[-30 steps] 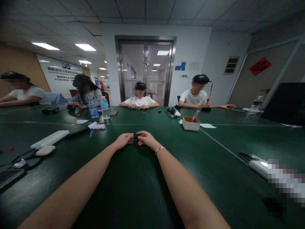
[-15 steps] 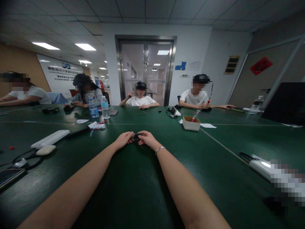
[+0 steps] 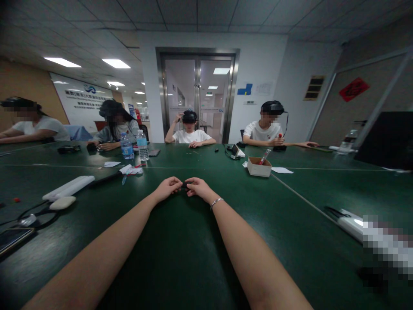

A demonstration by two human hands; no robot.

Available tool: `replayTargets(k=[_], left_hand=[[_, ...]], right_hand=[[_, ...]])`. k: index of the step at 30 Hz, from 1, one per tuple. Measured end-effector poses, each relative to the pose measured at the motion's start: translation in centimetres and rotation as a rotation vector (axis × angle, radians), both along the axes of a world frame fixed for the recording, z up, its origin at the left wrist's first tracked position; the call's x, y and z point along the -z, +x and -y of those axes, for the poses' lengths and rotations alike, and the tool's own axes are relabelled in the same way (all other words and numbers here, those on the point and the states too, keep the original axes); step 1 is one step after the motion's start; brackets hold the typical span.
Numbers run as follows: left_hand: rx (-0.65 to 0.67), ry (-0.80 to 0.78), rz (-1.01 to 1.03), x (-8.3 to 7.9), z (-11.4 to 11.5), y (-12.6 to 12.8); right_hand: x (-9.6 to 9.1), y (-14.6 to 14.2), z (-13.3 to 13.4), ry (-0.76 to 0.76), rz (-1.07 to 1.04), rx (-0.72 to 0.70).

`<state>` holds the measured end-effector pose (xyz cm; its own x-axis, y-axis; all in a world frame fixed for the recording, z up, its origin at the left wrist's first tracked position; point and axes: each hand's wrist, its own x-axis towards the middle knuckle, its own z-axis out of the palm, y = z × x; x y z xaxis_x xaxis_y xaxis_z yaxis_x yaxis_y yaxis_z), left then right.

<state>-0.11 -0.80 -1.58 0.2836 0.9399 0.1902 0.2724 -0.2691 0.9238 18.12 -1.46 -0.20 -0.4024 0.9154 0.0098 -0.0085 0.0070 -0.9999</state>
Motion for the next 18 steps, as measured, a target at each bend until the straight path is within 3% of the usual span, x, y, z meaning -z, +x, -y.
replayTargets(k=[18], left_hand=[[0.002,0.001,0.007,-0.17,0.16,0.10]], right_hand=[[0.03,0.12,-0.07,0.000,0.018,0.003]])
